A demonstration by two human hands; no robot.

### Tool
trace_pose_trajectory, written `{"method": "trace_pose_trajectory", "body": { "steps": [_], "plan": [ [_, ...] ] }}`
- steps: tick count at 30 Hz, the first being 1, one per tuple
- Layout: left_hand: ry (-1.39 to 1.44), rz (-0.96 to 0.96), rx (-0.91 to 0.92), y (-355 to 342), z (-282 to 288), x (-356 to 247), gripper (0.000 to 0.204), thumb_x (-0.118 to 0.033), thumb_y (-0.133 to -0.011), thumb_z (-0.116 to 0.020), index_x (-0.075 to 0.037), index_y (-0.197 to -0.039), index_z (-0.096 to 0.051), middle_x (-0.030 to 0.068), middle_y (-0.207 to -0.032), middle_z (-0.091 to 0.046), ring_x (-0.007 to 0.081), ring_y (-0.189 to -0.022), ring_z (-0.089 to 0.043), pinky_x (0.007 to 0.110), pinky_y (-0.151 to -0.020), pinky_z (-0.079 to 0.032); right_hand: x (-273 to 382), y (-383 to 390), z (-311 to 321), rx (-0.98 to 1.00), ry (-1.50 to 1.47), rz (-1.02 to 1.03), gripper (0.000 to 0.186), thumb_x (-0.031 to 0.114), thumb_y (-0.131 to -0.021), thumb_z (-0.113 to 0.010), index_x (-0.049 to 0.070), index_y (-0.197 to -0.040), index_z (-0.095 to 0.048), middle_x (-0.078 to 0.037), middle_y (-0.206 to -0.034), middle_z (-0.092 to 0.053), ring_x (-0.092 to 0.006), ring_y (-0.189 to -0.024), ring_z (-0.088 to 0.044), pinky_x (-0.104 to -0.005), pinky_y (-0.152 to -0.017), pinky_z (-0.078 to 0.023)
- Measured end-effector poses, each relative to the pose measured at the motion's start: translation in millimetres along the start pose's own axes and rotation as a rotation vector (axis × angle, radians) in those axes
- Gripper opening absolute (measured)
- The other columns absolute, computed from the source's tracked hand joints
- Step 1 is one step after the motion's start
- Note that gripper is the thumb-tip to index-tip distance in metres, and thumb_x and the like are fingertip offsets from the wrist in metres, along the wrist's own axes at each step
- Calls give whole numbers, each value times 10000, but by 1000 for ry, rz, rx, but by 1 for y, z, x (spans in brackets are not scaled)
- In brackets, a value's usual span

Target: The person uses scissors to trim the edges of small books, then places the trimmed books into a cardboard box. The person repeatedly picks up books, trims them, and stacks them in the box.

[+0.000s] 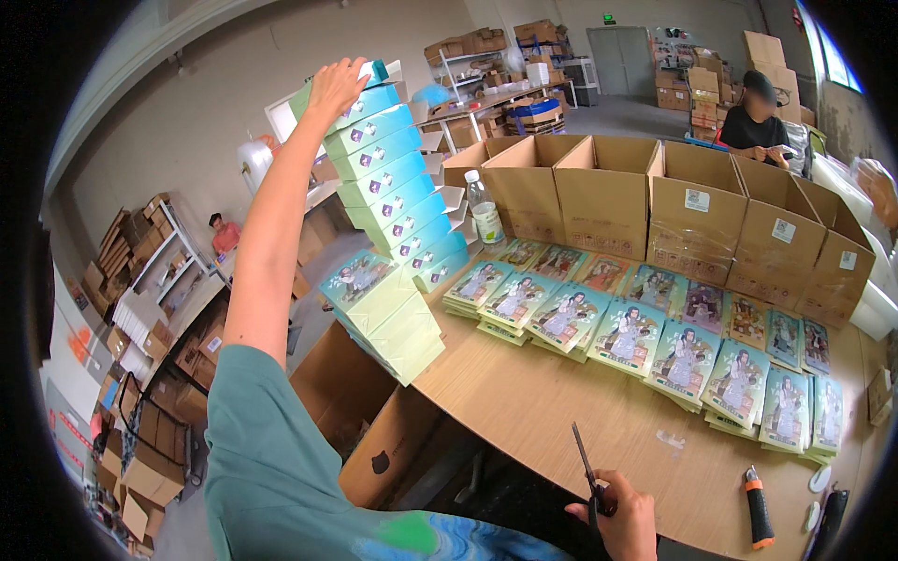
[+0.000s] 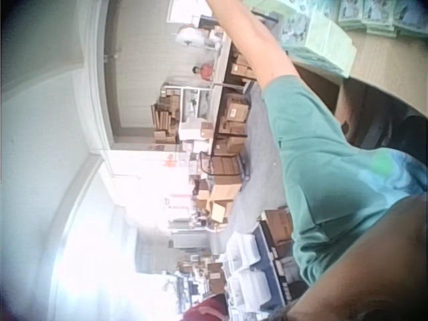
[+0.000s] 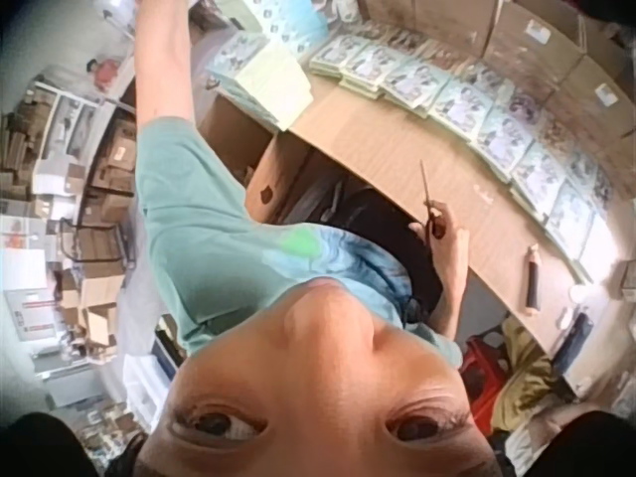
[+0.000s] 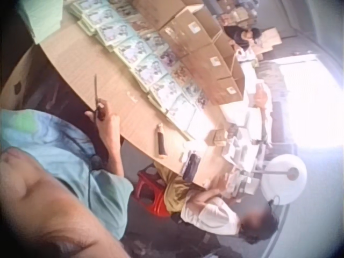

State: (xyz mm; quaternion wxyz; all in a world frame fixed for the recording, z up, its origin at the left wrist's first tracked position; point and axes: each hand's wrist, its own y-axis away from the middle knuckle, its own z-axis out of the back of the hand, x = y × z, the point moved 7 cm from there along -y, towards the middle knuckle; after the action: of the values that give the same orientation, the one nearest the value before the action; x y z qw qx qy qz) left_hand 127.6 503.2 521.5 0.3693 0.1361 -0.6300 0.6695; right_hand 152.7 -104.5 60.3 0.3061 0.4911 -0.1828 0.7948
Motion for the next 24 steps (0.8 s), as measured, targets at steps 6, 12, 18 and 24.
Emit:
{"method": "trace_pose_trajectory", "body": {
  "steps": [6,12,18,24],
  "plan": [
    [-60,-65,-106,0,5,0,291,-396,-1020,-609,-133,-1129,-673,85,-977,-715,288,-953,-700,438,-855,-530,12,2,2,-8,80,93,533,162,-715,-966,26,-1148,-687,-59,-577,-554,-127,-532,-429,-288,-519,-379],
    [-57,-100,-179,-6,30,-4,303,-399,-1014,-609,-135,-1144,-678,78,-960,-710,274,-949,-693,431,-840,-517,8,13,1,-19,46,27,545,195,-704,-975,32,-1131,-678,-67,-565,-534,-147,-524,-421,-311,-515,-371],
    [-40,-114,-127,-10,51,-5,372,-357,-1025,-597,-137,-1318,-660,46,-1060,-719,241,-1045,-679,408,-902,-518,6,21,2,-63,164,54,557,233,-676,-986,27,-1084,-668,-75,-561,-524,-179,-512,-424,-323,-511,-361],
    [41,-100,-331,-3,119,-19,368,-292,-1016,-612,-134,-1347,-646,40,-1115,-731,239,-1120,-658,410,-959,-508,-4,39,8,-72,262,27,536,333,-717,-958,17,-1039,-671,-123,-599,-585,-319,-528,-528,-399,-552,-431]
  ]
}}
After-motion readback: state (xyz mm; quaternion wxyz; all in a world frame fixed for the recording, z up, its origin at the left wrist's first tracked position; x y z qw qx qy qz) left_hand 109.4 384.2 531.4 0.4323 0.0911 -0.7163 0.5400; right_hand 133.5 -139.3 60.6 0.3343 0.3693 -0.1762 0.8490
